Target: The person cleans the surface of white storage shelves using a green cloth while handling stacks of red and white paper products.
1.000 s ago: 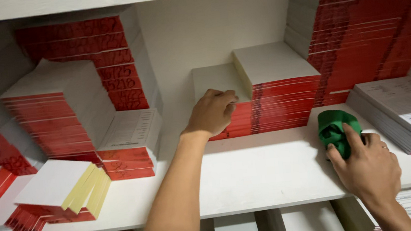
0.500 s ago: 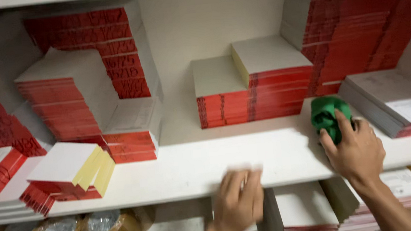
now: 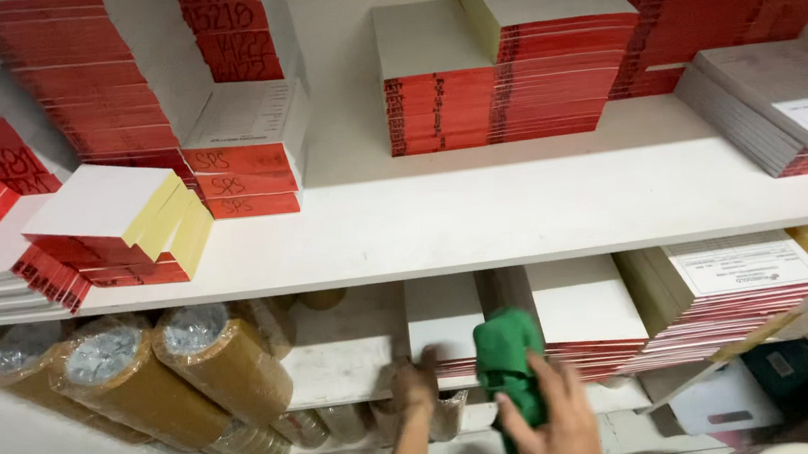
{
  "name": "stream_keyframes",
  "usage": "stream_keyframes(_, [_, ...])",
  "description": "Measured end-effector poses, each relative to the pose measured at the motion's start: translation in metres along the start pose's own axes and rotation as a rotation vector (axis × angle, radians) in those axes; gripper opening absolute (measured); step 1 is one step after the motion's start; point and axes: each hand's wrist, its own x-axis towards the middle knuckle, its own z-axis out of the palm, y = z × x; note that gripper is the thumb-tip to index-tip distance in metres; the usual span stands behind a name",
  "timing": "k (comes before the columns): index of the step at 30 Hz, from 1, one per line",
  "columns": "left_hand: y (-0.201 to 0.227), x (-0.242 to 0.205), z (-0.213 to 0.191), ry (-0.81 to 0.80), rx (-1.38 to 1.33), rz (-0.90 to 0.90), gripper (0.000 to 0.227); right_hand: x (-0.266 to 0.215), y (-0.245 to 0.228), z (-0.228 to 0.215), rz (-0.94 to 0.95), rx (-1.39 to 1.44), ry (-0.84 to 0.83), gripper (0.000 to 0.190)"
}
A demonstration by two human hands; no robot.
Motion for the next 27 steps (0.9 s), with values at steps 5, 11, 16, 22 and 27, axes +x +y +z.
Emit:
stream_keyframes(5, [-0.021, 0.011, 0.01, 0.104, -0.114, 0.041, 0.067, 0.006, -0.02, 0.009, 0.471, -0.02, -0.434, 0.072])
stream_keyframes(11, [0.006, -0.032, -0.056, 0.067, -0.238, 0.01, 0.047, 0.017, -0.025, 0.017, 0.509, -0.106, -0.569, 0.07])
stream_keyframes(16, [0.035, -0.063, -0.127, 0.114, 0.031, 0.502, 0.027, 0.018, -0.038, -0.006, 0.477, -0.053, -0.504, 0.07])
stream_keyframes(22, [0.146, -0.201, -0.235, -0.133, 0.639, 0.793, 0.02, 0.021, -0.044, -0.049, 0.336, 0.045, -0.201, 0.07])
stream_keyframes(27, [0.218, -0.242, -0.266, -0.342, 0.513, 1.041, 0.033, 0.056, -0.079, -0.121, 0.091, -0.002, 0.191, 0.063])
